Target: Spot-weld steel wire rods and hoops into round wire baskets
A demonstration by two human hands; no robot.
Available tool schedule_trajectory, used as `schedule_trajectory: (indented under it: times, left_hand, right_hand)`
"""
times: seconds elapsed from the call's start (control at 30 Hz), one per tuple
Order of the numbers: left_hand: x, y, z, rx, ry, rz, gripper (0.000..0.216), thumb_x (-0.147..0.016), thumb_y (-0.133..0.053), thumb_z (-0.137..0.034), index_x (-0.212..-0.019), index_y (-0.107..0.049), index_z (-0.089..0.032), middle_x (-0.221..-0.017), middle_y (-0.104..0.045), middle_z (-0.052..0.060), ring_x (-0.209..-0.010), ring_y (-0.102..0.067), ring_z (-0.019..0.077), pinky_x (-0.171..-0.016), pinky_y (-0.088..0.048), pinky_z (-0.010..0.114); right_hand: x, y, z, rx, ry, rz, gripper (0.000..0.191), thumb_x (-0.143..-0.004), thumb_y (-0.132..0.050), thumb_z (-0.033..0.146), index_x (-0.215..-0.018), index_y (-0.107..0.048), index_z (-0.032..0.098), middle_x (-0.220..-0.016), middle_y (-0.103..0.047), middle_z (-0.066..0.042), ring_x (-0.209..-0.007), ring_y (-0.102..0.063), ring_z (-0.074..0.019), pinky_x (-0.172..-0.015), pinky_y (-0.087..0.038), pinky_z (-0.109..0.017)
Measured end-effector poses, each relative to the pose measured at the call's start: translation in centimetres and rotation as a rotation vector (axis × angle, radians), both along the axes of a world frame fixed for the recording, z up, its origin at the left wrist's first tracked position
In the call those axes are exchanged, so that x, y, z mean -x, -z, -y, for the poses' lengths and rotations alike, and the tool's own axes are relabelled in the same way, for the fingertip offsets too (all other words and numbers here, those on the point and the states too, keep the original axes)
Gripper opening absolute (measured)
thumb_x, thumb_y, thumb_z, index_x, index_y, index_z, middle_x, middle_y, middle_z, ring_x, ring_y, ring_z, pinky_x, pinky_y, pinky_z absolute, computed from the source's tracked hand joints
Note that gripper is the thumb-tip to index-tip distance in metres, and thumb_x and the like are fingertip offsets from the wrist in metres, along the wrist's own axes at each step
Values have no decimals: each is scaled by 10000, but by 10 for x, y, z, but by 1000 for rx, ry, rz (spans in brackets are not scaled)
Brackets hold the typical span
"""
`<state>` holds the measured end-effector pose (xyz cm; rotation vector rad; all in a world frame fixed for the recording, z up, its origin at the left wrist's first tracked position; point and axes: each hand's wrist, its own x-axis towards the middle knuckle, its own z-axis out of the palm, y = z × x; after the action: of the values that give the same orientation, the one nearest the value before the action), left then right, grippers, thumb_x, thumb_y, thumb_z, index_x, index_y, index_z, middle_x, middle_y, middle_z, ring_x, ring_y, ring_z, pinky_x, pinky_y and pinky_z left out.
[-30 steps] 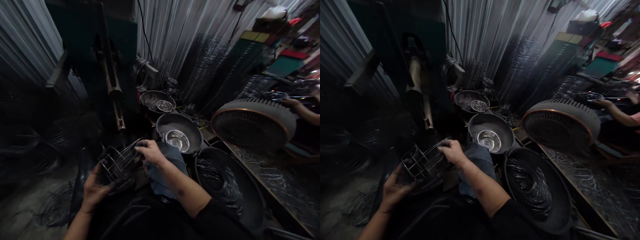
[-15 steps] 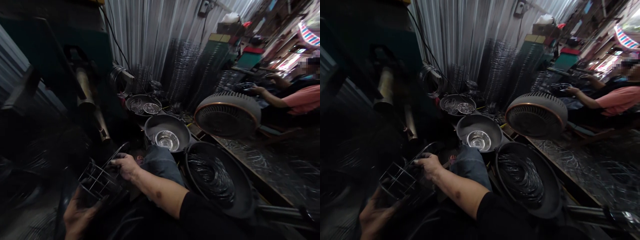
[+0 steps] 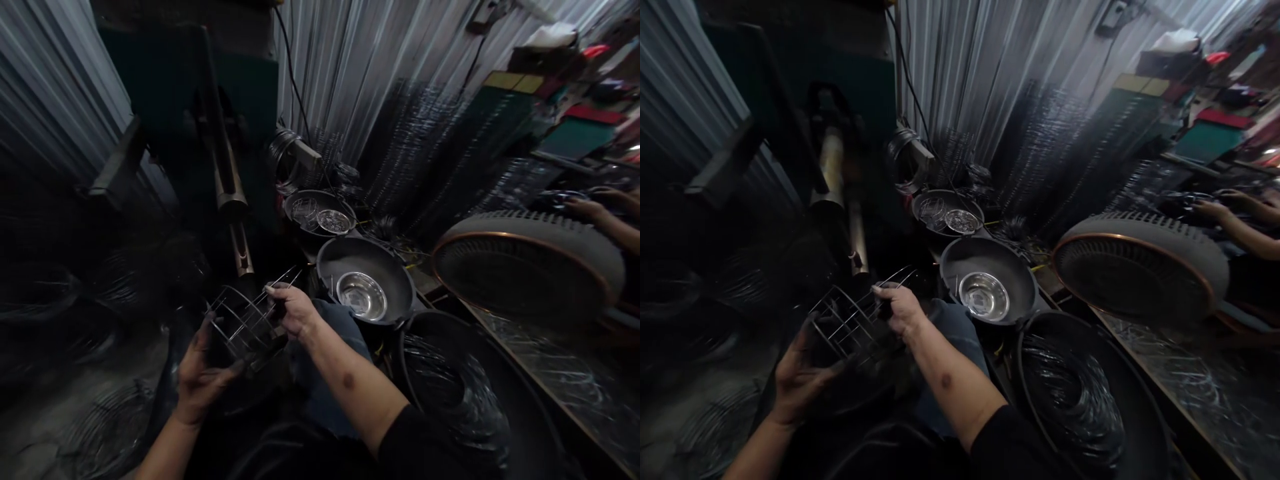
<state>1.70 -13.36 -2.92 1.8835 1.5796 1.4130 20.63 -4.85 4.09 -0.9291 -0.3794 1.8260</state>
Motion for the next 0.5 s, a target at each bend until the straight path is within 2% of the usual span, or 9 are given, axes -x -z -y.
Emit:
schedule_trajectory:
  times: [0.1,0.17,0.3,0.37,0.5]
  left_hand:
    - [-1,-4,-11,-63,32,-54,914,-676,-742,-489,-1449,-316,-252,-1332,-531,136,-1175,-544,354,-972,-478,545]
    - [-3,-5,-18,-95,13,-101,901,-679,-734,-505,-1445,-329,-259,-1302,-553,128,-1140,-567,352,-936,-505,538]
    - [-7,-3,-30,-138,46,-110,901,-704,-713,-505,-1464,-281,-286,-1335,-520,129,-1105,-596,318,-883,-551,463]
    - [-7,-1,-36,-135,55,-113,912,-706,-712,-506,-1470,-257,-304,-1333,-518,126,-1100,-599,315,-871,-556,464]
    - [-5,2,-44,-81,48,-103,919,-711,-704,-511,-1473,-219,-343,-1329,-520,113,-1102,-591,336,-863,-548,523]
  right_hand:
    - [-5,-6,-11,-1,-7,-5,154,-669,-718,106,-745,-586,134,-571,-619,6,-448,-550,-113,-461,-470,-228]
    - [-8,-11,-17,14,7,-20,125,-719,-682,109,-767,-572,146,-596,-633,2,-455,-560,-119,-470,-480,-241]
    - [-4,-18,-24,14,151,-108,126,-788,-604,76,-734,-533,166,-529,-566,46,-381,-453,-72,-416,-407,-192]
    - [4,-18,-24,-9,203,-176,151,-804,-580,65,-718,-518,172,-512,-539,62,-345,-375,-48,-392,-357,-173]
    - [16,-11,-26,-98,190,-181,151,-818,-558,70,-712,-517,170,-530,-555,57,-316,-286,-28,-379,-311,-168]
